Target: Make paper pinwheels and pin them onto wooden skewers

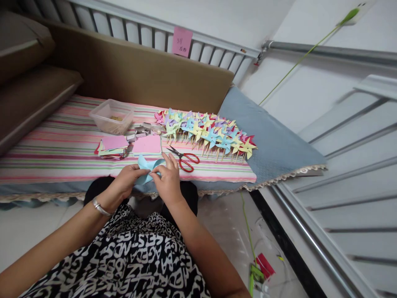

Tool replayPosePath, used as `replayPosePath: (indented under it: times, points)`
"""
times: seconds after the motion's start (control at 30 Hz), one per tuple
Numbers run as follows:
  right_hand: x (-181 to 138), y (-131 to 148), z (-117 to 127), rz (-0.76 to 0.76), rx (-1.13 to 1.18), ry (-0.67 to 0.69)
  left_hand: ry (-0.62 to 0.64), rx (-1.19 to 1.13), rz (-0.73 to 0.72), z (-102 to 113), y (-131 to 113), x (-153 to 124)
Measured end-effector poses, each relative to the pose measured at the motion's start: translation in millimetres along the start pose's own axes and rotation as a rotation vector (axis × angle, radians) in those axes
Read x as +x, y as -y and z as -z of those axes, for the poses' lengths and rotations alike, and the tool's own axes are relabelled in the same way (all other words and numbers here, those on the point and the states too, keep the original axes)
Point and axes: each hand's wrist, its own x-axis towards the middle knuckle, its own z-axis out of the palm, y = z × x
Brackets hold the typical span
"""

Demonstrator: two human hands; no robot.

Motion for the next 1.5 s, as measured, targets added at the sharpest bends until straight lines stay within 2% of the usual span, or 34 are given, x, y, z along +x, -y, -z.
replayPosePath:
  times: [0.67, 0.87, 1.0, 1.1, 1.17, 1.23, 1.3, 1.37, 1.43, 1.5]
  points:
    - [1, -2, -2, -0.055, -0.026, 0.016, 0.054, -0.028, 0.028, -2, -1, -4]
    - [3, -2, -4, -0.051, -0.032, -0.015, 0.080, -0.053, 0.018, -3, -2, -5]
    - [5, 3, -4, -0.061, -0.022, -0.027, 0.053, -0.044, 0.013, -2, -2, -2]
    - [6, 4, 1, -0.063, 0.061, -0.117, 0.046, -0.074, 0.016, 1, -8, 0]
    - [7, 2, 4, -0.142, 0.176, -0.200, 0.065, -0.099, 0.021, 4, -13, 1]
    - [9, -1, 5, -0.320, 0.377, -0.223, 0.072, -0.112, 0.016, 5, -19, 1]
    - [11, -4, 2, -0.536, 0.642, -0.127, 0.075, -0.121, 0.004, 5, -22, 0]
    - [13, -4, -3, -0.668, 0.844, 0.020, 0.077, -0.124, 0.000, 4, -22, -2]
    - [15, -2, -9, -0.707, 0.928, 0.126, 0.073, -0.108, 0.005, 3, -20, -3]
    - [17, 0, -15, -0.718, 0.927, 0.167, 0.049, -0.084, 0.003, 2, -17, -3]
